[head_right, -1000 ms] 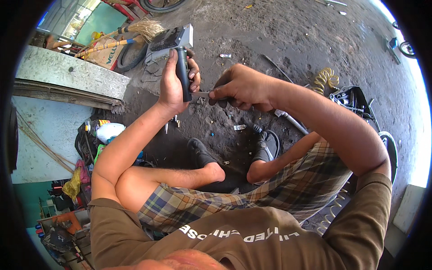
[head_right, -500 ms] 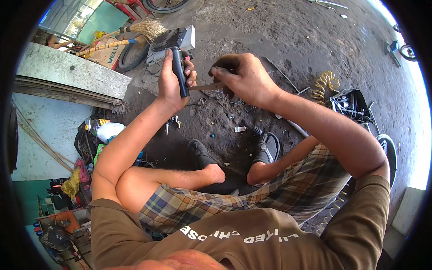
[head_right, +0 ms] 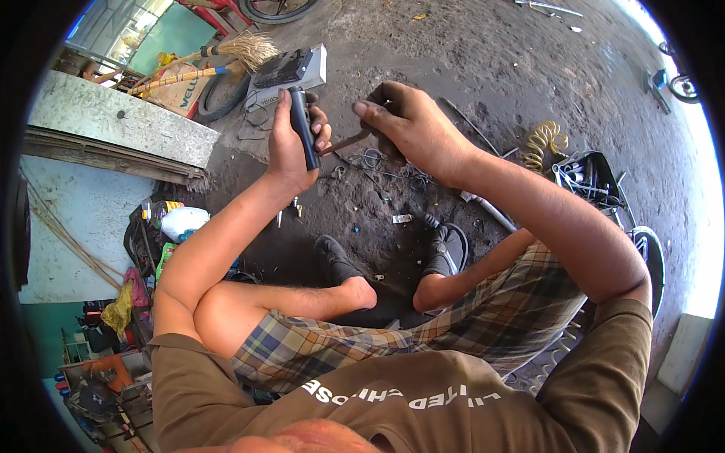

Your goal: The person sits on the floor and assembles a mechanical device, likely a bicycle brake lever. They insert a small orange component into a black housing, attach a long black lever arm, and secure it using a screwdriver. The person manipulates the parts to ensure they fit together correctly.

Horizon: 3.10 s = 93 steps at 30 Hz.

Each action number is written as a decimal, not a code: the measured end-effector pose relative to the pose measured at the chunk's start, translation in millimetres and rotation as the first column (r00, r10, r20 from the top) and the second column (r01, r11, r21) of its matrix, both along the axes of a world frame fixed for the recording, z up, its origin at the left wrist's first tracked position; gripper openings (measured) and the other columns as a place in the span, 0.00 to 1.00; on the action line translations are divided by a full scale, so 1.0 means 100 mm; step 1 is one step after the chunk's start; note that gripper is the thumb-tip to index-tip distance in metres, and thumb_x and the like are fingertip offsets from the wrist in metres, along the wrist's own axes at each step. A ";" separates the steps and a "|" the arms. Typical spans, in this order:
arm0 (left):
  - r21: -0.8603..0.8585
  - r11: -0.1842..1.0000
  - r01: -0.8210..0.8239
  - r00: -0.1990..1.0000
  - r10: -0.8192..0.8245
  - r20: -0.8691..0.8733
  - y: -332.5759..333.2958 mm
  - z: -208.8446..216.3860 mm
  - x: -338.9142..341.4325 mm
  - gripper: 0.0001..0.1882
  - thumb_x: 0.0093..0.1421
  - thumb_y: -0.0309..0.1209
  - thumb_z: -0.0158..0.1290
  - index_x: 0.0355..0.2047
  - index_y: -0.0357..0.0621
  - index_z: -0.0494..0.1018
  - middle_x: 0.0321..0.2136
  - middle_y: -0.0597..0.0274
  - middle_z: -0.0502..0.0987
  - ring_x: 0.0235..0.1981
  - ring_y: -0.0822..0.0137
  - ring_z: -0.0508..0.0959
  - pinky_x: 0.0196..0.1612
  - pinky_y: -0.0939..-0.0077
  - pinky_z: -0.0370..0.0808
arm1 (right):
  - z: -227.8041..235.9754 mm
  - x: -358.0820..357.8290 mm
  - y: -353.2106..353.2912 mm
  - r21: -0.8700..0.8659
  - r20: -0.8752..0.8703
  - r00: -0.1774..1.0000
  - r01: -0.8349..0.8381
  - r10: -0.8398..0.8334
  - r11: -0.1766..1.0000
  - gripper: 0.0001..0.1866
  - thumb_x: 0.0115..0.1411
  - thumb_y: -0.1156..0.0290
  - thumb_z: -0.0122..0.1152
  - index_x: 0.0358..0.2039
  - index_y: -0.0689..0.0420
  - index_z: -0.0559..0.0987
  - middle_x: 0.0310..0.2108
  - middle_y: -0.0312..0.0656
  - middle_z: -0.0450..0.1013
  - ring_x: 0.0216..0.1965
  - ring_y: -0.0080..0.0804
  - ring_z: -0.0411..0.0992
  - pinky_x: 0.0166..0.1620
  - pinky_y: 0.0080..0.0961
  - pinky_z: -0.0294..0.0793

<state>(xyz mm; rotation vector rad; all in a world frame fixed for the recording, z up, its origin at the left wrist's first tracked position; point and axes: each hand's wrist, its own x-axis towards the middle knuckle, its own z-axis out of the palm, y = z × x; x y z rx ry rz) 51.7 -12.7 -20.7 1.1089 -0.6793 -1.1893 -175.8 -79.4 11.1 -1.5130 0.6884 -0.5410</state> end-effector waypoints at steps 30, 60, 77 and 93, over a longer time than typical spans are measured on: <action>0.076 0.994 -0.077 0.994 0.083 -0.070 0.00 -0.01 -0.03 0.26 0.76 0.64 0.39 0.42 0.56 0.68 0.24 0.71 0.65 0.20 0.75 0.65 0.22 0.75 0.57 | -0.15 -0.02 -0.05 -0.584 0.089 0.995 0.090 -0.047 0.807 0.12 0.69 0.72 0.65 0.49 0.64 0.79 0.43 0.53 0.82 0.46 0.43 0.82 0.51 0.39 0.80; 0.070 0.997 -0.018 0.995 0.011 0.097 -0.05 -0.05 -0.03 0.33 0.73 0.69 0.42 0.47 0.49 0.69 0.22 0.70 0.67 0.18 0.74 0.67 0.23 0.75 0.63 | -0.31 -0.03 -0.08 -0.341 -0.160 0.969 -0.232 0.187 0.911 0.18 0.71 0.62 0.68 0.47 0.68 0.85 0.31 0.42 0.81 0.40 0.26 0.80 0.42 0.31 0.80; 0.270 0.960 0.074 0.997 -0.079 0.009 -0.01 -0.04 -0.06 0.28 0.73 0.64 0.47 0.46 0.50 0.72 0.22 0.72 0.69 0.20 0.75 0.69 0.25 0.77 0.67 | -0.23 0.00 0.10 -0.570 -0.271 0.946 -0.306 0.177 0.762 0.16 0.63 0.66 0.71 0.49 0.60 0.87 0.37 0.55 0.85 0.40 0.47 0.85 0.46 0.40 0.82; 0.087 0.995 0.037 0.999 -0.040 0.031 -0.01 -0.09 -0.18 0.28 0.74 0.61 0.49 0.48 0.45 0.70 0.24 0.68 0.70 0.23 0.75 0.70 0.27 0.78 0.69 | -0.24 0.23 0.39 0.143 -0.131 0.991 0.027 -0.008 0.989 0.14 0.65 0.66 0.72 0.44 0.65 0.87 0.23 0.34 0.75 0.18 0.18 0.67 0.22 0.27 0.67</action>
